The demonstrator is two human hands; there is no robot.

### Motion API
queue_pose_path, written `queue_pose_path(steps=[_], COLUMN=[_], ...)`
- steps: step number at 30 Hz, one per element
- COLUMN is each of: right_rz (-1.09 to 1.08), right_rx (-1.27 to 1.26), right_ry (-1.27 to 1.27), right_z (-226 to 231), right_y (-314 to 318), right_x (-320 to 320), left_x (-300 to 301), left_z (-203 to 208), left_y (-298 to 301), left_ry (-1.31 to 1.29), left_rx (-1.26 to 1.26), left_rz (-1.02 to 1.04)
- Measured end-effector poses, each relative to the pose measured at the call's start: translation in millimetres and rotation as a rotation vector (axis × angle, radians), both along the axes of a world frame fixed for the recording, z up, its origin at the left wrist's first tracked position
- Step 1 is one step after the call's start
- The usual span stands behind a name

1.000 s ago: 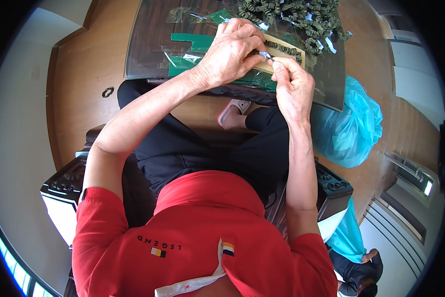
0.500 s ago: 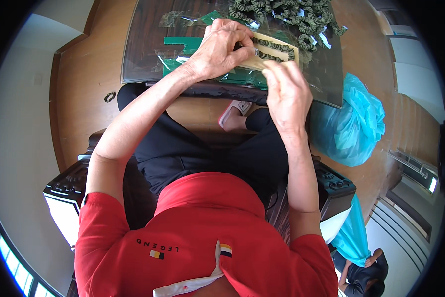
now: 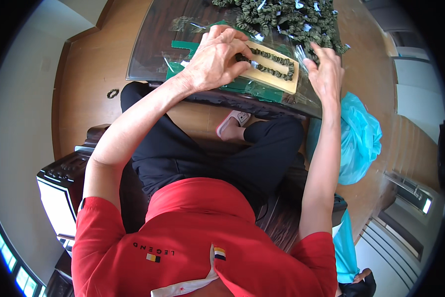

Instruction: Assembling small components onto a green patterned strap at a workshop table.

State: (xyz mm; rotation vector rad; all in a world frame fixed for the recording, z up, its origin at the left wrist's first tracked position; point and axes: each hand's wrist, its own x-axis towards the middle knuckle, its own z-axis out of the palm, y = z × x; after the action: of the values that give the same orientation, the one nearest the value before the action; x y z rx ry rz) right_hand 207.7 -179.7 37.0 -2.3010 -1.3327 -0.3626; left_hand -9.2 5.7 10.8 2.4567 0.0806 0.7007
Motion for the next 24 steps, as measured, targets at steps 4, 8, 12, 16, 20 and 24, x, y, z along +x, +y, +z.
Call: queue_pose_path(steps=[4,8,12,16,20,24], right_rz=[0.233,0.284,0.309,0.289,0.273,0.263], right_rx=[0.071,0.027,0.044,0.076,0.073,0.037], right_ry=[0.15,0.195,0.193,0.139,0.131,0.149], right_z=[12.0,-4.7,-11.5,-14.6,-16.3,-18.1], right_y=[19.8,28.0,24.6,24.5,27.0,24.2], right_x=[-66.9,-86.1,-85.2,-89.1,-90.1,-83.9], left_x=[2.8,12.9,11.9,13.0,20.3,23.1], left_z=[1.2,-1.0,-7.2,-4.9,-2.2,-3.2], left_y=[3.4,3.8,-1.1,7.1,16.3,17.2], left_ry=[0.02,0.059,-0.004,-0.057,-0.127,-0.117], left_rx=[0.052,0.008,-0.138,-0.061,0.078,0.088], left_rz=[0.007,-0.057,-0.066,-0.061,-0.095,-0.14])
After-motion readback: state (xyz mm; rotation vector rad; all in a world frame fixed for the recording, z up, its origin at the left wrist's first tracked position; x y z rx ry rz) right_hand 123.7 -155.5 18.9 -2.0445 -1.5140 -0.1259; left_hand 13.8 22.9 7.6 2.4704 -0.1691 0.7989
